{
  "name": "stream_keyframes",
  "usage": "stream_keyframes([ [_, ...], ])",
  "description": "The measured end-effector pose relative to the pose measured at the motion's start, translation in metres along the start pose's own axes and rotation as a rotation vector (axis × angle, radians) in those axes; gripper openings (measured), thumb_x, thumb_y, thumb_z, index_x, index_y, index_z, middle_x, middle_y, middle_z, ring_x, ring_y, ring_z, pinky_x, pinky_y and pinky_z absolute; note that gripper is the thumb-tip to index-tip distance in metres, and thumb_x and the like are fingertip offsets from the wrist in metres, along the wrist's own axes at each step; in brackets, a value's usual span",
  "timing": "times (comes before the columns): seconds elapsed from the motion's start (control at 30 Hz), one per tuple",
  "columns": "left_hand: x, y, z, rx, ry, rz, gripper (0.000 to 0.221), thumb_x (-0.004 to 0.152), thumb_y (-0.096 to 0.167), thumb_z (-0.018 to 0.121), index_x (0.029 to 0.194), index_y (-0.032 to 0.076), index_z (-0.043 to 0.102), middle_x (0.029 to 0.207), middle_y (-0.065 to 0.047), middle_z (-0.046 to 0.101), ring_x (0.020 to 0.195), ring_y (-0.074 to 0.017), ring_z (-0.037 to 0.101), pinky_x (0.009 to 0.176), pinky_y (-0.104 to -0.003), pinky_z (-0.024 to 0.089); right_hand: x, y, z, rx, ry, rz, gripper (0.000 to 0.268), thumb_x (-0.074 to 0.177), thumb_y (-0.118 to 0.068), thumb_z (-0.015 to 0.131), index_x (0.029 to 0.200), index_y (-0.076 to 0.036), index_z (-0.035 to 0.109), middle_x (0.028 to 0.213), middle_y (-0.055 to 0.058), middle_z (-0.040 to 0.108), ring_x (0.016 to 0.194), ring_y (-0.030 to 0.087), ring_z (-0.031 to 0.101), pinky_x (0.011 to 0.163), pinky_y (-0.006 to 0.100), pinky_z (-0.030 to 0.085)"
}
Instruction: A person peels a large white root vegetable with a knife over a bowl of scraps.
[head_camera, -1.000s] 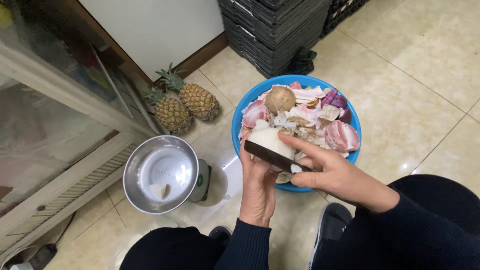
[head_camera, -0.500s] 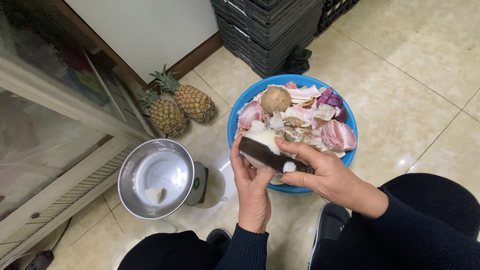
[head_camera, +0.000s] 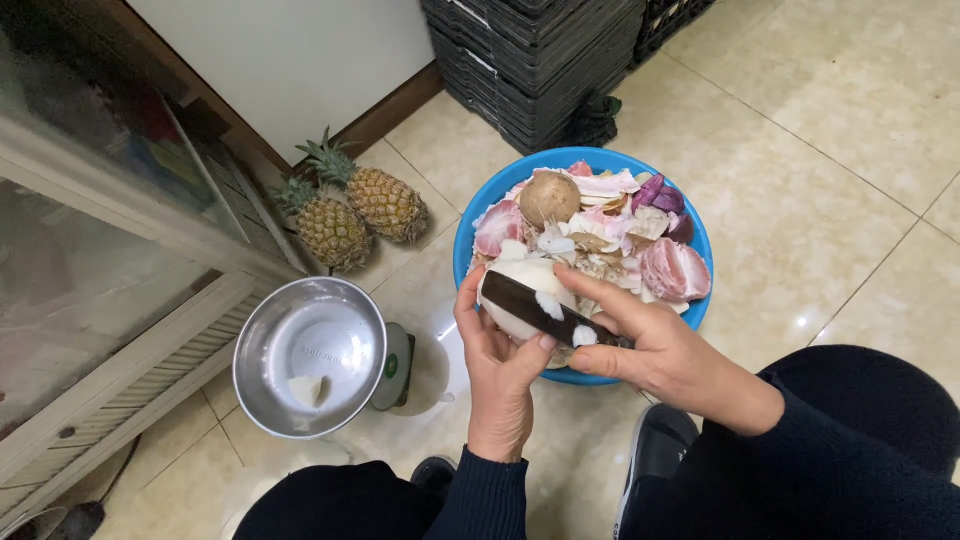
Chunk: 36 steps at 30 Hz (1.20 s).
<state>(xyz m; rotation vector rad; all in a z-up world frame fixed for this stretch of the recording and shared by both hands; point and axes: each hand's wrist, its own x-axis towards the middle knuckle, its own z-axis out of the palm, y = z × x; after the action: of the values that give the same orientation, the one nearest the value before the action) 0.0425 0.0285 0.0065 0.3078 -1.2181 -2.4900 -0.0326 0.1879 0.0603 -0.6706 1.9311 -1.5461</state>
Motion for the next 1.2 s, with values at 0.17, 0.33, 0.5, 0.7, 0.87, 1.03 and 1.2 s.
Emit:
stream_keyframes([
  [0.17, -0.003, 0.001, 0.003, 0.010, -0.018, 0.002, 0.092, 0.073, 0.006, 0.076, 0.152, 0.017, 0.031, 0.150, -0.020, 0.048, 0.133, -0.0343, 0.054, 0.112, -0.045, 0.044, 0.002, 0.004, 0.000, 0.019, 0.024, -0.033, 0.067, 0.083, -0.004, 0.071, 0.147, -0.003, 0.052, 0.149, 0.011, 0.064, 0.126, 0.020, 0.068, 0.099, 0.030, 0.055],
  [0.33, -0.003, -0.007, -0.001, 0.018, 0.019, 0.000, 0.098, 0.069, 0.001, 0.078, 0.151, 0.021, 0.028, 0.148, -0.020, 0.048, 0.129, -0.0335, 0.056, 0.107, -0.045, 0.048, 0.005, 0.014, -0.001, 0.444, 0.051, 0.178, 0.054, 0.090, 0.001, 0.065, 0.144, 0.000, 0.061, 0.085, 0.012, 0.066, 0.062, 0.013, 0.051, 0.050, 0.024, 0.037],
  [0.5, 0.000, -0.010, -0.002, 0.136, 0.078, 0.022, 0.096, 0.067, 0.011, 0.080, 0.148, 0.017, 0.030, 0.145, -0.019, 0.048, 0.126, -0.0332, 0.056, 0.105, -0.043, 0.048, 0.010, 0.027, -0.012, 0.806, -0.089, 0.252, 0.025, 0.100, -0.007, 0.051, 0.125, -0.003, 0.053, 0.060, 0.010, 0.053, 0.044, 0.014, 0.044, 0.038, 0.025, 0.033],
  [0.7, 0.006, -0.016, -0.004, 0.223, 0.186, 0.014, 0.108, 0.061, 0.012, 0.092, 0.153, 0.020, 0.037, 0.143, -0.013, 0.050, 0.129, -0.0254, 0.051, 0.109, -0.045, 0.049, 0.025, 0.040, -0.031, 0.917, -0.077, 0.125, 0.041, 0.106, -0.038, 0.046, 0.134, -0.009, 0.053, 0.053, 0.006, 0.038, 0.027, 0.015, 0.040, 0.023, 0.027, 0.034],
  [0.87, 0.008, 0.004, 0.003, 0.469, 0.226, -0.043, 0.107, 0.060, 0.017, 0.090, 0.155, 0.021, 0.039, 0.148, -0.018, 0.049, 0.135, -0.0327, 0.050, 0.114, -0.051, 0.040, 0.008, 0.023, -0.011, 0.365, 0.005, -0.076, 0.076, 0.091, -0.028, 0.065, 0.158, -0.016, 0.032, 0.055, 0.010, 0.060, 0.031, 0.014, 0.055, 0.028, 0.023, 0.046],
  [1.03, 0.011, 0.011, 0.004, 0.913, 0.244, 0.016, 0.112, 0.050, 0.026, 0.095, 0.151, 0.023, 0.045, 0.141, -0.016, 0.057, 0.131, -0.0426, 0.057, 0.112, -0.055, 0.042, 0.007, 0.001, 0.008, -0.316, 0.022, 0.012, 0.088, 0.071, -0.037, 0.089, 0.152, -0.031, 0.055, 0.072, 0.005, 0.084, 0.069, 0.017, 0.076, 0.076, 0.034, 0.062],
  [1.2, 0.009, 0.011, 0.002, 1.016, 0.236, 0.045, 0.112, 0.052, 0.031, 0.096, 0.151, 0.020, 0.047, 0.141, -0.016, 0.054, 0.128, -0.0448, 0.055, 0.111, -0.058, 0.040, 0.009, 0.002, 0.008, -0.304, 0.004, 0.068, 0.091, 0.070, -0.037, 0.089, 0.153, -0.036, 0.054, 0.073, 0.006, 0.086, 0.071, 0.015, 0.075, 0.077, 0.033, 0.062],
])
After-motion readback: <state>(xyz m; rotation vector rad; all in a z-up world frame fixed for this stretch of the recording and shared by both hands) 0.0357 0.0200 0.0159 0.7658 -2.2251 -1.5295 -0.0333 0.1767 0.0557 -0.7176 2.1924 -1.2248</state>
